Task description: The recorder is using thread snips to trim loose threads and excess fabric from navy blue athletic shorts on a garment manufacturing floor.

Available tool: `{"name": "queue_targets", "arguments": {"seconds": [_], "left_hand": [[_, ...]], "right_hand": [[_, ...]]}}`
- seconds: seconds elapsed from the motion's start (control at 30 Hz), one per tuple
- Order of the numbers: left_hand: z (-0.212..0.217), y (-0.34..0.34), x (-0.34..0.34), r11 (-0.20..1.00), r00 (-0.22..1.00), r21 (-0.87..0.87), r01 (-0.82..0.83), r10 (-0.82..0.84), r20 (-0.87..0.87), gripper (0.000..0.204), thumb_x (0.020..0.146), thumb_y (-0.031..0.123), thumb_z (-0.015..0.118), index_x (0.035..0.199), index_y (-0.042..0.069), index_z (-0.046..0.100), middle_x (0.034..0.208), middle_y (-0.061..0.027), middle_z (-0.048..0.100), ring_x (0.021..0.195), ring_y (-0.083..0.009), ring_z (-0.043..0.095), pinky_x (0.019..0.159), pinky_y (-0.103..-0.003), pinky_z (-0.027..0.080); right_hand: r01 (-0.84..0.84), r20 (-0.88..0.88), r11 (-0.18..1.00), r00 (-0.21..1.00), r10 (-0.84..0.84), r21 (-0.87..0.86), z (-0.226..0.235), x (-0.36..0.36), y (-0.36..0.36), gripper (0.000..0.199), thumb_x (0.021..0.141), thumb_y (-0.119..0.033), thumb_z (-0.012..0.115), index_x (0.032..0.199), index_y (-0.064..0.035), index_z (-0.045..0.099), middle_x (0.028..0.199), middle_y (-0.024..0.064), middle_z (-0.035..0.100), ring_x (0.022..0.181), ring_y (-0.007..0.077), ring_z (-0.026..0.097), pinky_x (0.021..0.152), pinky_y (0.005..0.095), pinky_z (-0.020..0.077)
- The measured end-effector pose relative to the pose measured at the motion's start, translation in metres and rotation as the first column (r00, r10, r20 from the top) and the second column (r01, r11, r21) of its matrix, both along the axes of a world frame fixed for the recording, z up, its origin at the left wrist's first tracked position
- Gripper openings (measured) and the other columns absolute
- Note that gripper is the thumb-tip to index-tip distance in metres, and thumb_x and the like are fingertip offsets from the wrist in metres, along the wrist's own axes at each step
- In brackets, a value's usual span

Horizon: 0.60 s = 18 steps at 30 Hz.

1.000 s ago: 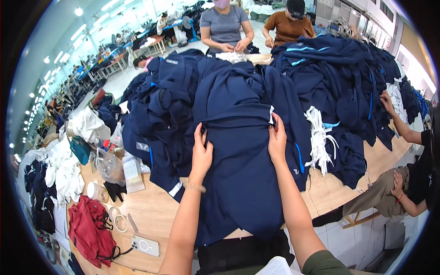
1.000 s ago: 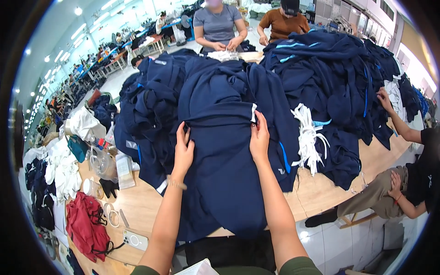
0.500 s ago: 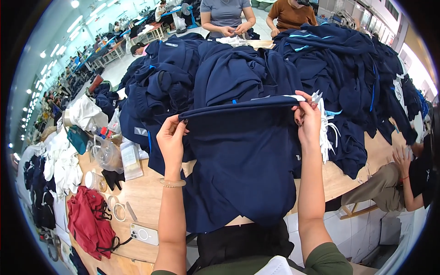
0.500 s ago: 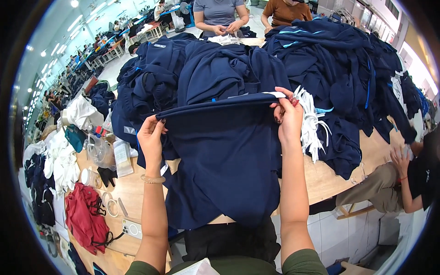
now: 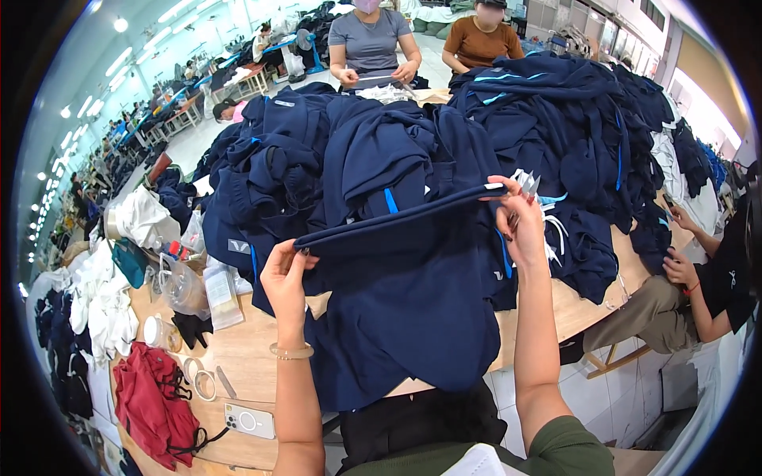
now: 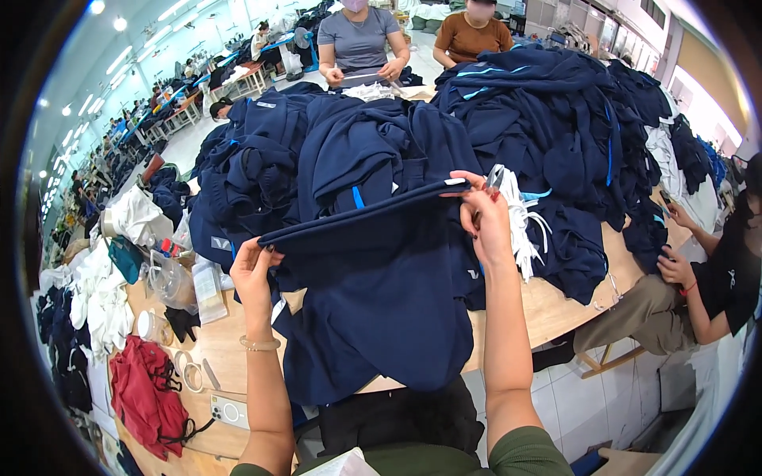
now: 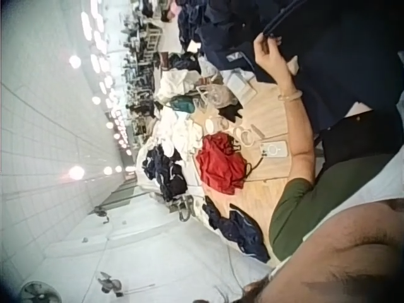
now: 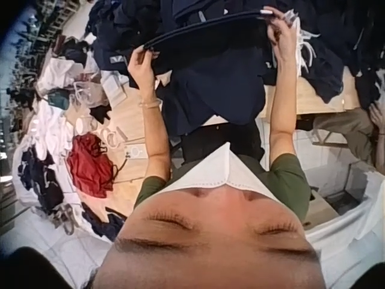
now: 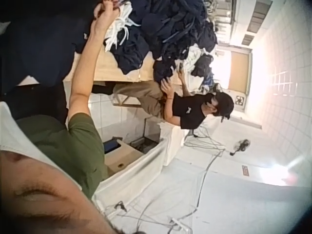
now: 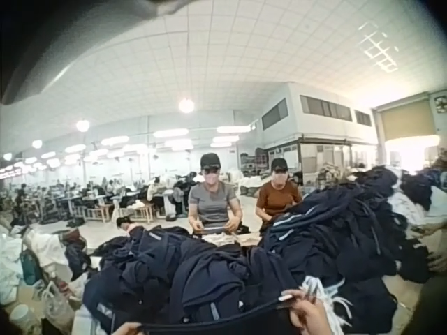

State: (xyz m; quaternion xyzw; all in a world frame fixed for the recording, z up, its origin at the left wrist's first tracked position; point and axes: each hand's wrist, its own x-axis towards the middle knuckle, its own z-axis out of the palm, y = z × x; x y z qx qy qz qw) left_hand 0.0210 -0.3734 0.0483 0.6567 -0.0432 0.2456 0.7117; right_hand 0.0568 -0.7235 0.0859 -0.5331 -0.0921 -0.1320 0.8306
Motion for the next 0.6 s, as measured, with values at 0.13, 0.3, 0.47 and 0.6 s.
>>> {"name": "queue_targets", "arguments": {"seconds": [0.13,0.3,0.47,0.6], "left_hand": [[0.0,0.005,-0.033,0.99,0.994,-0.139,0.009,-0.024,-0.106,0.005,0.09,0.007,0.06,0.091,0.002,0.059,0.072,0.0013,0.055,0.059,-0.0033,0.047,0.054,-0.018,0.037],[0.018,0.011,-0.087,0.766,0.903,-0.51,0.391,-0.426,0.052,0.019,0.091,0.005,0.051,0.11,0.007,0.052,0.084,-0.0004,0.059,0.057,-0.011,0.057,0.05,-0.02,0.046],[-0.032,-0.037,-0.054,0.941,0.963,-0.324,0.101,-0.174,-0.206,0.006,0.095,0.006,0.051,0.1,0.004,0.048,0.082,-0.0046,0.06,0.07,-0.0166,0.067,0.068,-0.028,0.057],[-0.145,-0.044,-0.021,0.952,0.926,0.294,0.085,0.034,-0.376,0.008,0.095,0.005,0.049,0.097,-0.002,0.051,0.078,-0.0161,0.063,0.072,-0.0196,0.065,0.065,-0.03,0.05]], "right_hand": [[0.016,-0.021,0.988,1.0,-0.019,-0.156,-0.007,-0.022,0.005,0.021,0.087,-0.003,0.056,0.106,0.0037,0.061,0.08,0.0148,0.069,0.038,0.0009,0.033,0.037,0.0171,0.0214],[-0.053,0.201,0.992,0.979,0.03,0.112,0.003,-0.067,-0.014,0.012,0.095,-0.015,0.056,0.097,-0.0028,0.055,0.073,0.0191,0.067,0.032,0.0043,0.032,0.034,0.0175,0.0223],[0.273,-0.021,0.96,0.961,-0.275,-0.067,-0.034,-0.045,0.037,0.014,0.098,-0.011,0.048,0.111,-0.0044,0.047,0.1,0.0179,0.067,0.049,0.0101,0.056,0.039,0.0173,0.0325],[0.442,0.203,0.712,0.894,-0.399,-0.546,-0.141,-0.018,0.053,0.035,0.09,0.009,0.045,0.121,-0.0058,0.049,0.104,0.0121,0.063,0.091,0.0209,0.067,0.077,0.0291,0.0492]]}}
